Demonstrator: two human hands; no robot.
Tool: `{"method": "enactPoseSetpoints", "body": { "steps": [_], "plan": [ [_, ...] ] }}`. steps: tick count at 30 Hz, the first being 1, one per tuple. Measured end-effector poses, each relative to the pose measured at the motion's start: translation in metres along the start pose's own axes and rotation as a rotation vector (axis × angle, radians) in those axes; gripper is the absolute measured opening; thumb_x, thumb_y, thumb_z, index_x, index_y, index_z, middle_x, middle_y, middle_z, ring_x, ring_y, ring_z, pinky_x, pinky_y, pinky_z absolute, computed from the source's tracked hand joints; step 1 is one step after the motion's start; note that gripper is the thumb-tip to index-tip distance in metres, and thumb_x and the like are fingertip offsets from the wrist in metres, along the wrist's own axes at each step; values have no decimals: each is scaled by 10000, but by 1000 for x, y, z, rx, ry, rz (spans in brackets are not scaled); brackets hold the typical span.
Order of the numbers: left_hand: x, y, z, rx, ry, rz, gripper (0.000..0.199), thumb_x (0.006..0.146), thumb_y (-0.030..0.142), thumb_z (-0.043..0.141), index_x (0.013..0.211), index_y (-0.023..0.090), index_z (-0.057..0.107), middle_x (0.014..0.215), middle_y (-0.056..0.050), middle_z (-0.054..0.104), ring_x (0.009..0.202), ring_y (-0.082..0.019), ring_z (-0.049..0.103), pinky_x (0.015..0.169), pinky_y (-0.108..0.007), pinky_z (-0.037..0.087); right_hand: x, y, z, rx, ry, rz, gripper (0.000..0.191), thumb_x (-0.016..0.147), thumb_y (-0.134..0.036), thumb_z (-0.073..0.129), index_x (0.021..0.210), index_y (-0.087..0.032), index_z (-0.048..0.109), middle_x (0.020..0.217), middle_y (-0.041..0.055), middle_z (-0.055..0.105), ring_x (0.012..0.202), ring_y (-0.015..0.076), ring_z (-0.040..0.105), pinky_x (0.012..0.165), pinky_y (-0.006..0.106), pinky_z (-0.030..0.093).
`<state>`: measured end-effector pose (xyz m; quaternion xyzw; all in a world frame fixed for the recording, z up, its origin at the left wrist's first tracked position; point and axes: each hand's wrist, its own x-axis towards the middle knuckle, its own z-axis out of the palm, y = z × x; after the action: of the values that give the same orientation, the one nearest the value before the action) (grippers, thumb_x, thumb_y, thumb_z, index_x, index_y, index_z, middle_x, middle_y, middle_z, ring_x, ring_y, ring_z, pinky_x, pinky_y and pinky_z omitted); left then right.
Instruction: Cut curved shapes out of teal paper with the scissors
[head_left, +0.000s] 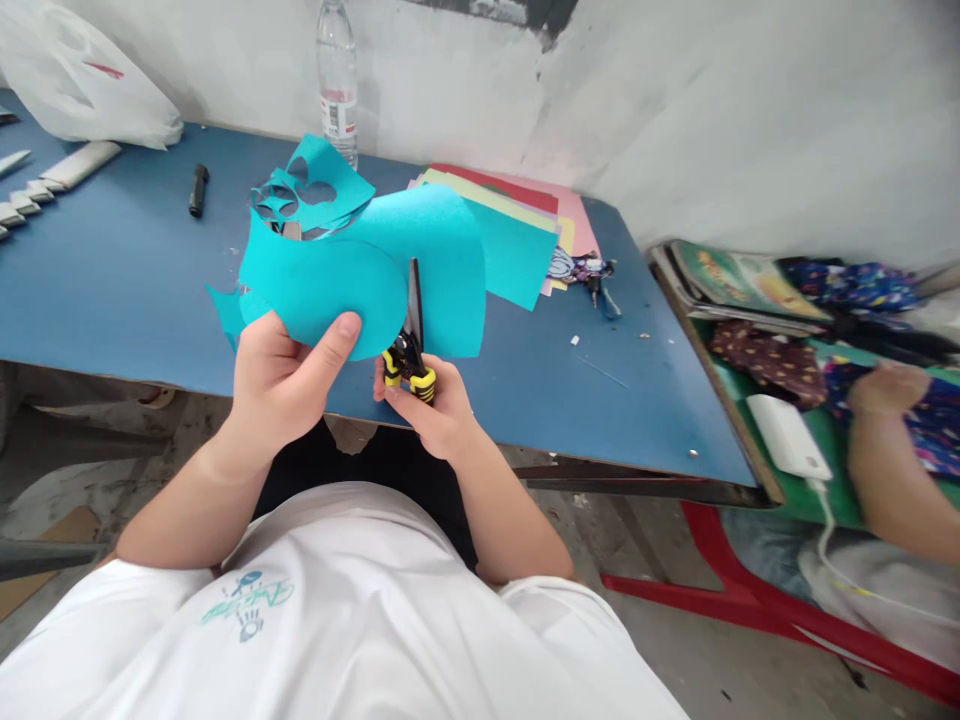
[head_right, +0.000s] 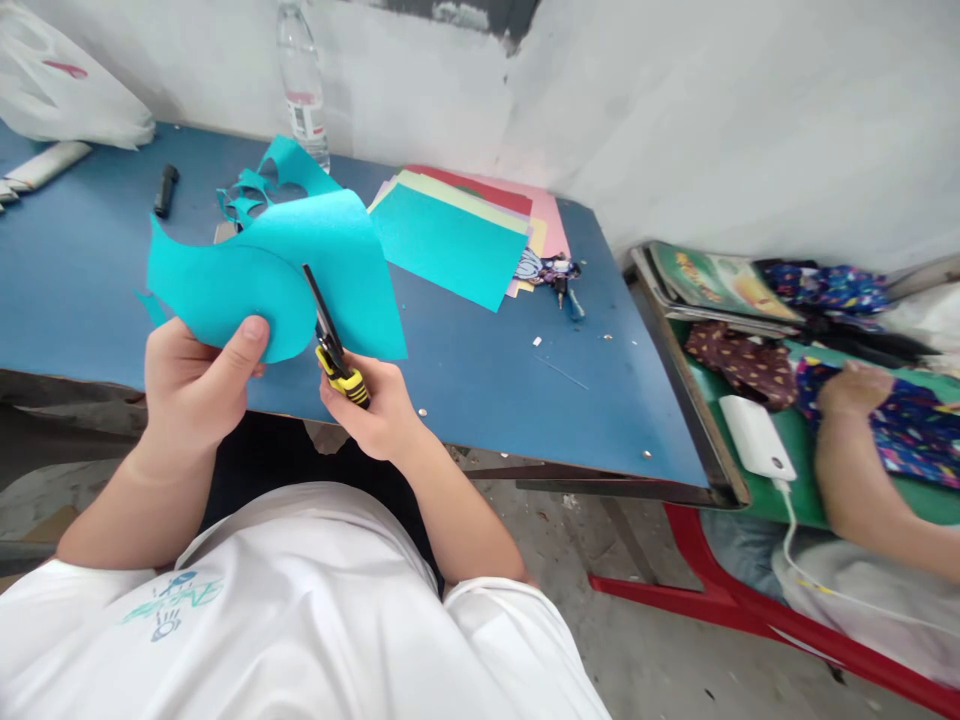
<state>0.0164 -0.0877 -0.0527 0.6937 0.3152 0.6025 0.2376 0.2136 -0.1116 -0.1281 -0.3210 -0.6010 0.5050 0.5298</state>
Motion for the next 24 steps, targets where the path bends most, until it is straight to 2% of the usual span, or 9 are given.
{"method": "enactPoseSetpoints", "body": {
  "steps": [2, 7, 13, 16, 19, 21, 24],
  "plan": [
    [-1, -1, 1, -14, 5, 6, 471, 1083, 573, 819, 769, 231, 737, 629, 27, 585, 577, -159, 607, 649, -339, 630, 0, -1, 0, 0, -12, -4, 383, 1037, -620, 806, 1032, -245, 733, 903, 48, 693, 822, 228, 634, 823, 415, 585],
    [-3, -1, 3, 65, -4, 8, 586, 1095, 641, 772, 701, 220, 664, 616, 10, 587, 518, -140, 526, 519, -327, 511, 1, -7, -2, -13, -32, -14, 335, 1066, -561, 785, 997, -240, 720, 919, 57, 712, 874, 238, 661, 847, 412, 575],
    [-2, -1, 4, 83, -1, 11, 590, 1096, 652, 764, 700, 224, 672, 613, 14, 608, 519, -147, 548, 482, -332, 486, 1, -10, -1, -15, -38, -28, 318, 1069, -537, 780, 1006, -232, 716, 923, 53, 716, 882, 235, 667, 854, 405, 571],
    [-2, -1, 6, 43, 18, 17, 533, 1087, 631, 787, 738, 234, 726, 627, 19, 627, 532, -153, 573, 522, -335, 542, 1, -9, -1, -4, -38, -41, 284, 1074, -505, 777, 1014, -233, 719, 920, 49, 715, 863, 226, 659, 855, 402, 573],
    [-2, -2, 7, 20, 30, 0, 482, 1076, 624, 808, 774, 250, 764, 638, 16, 639, 575, -177, 636, 611, -357, 623, 1, -7, -1, -21, -28, -26, 327, 1068, -552, 775, 1001, -237, 717, 924, 58, 719, 861, 234, 661, 857, 412, 588],
    [-4, -3, 7, 31, 31, -13, 505, 1073, 643, 803, 760, 250, 746, 626, 12, 625, 585, -187, 652, 621, -366, 635, 0, -7, -1, -41, -15, -7, 370, 1056, -602, 773, 993, -242, 712, 927, 65, 721, 872, 245, 669, 860, 422, 600],
    [-7, -5, 6, 71, 5, -20, 575, 1090, 685, 751, 728, 241, 700, 617, 1, 609, 552, -184, 620, 553, -369, 594, -1, -7, -1, -59, -3, -1, 376, 1055, -617, 764, 1016, -247, 716, 947, 65, 729, 881, 246, 681, 877, 429, 608]
  ]
}}
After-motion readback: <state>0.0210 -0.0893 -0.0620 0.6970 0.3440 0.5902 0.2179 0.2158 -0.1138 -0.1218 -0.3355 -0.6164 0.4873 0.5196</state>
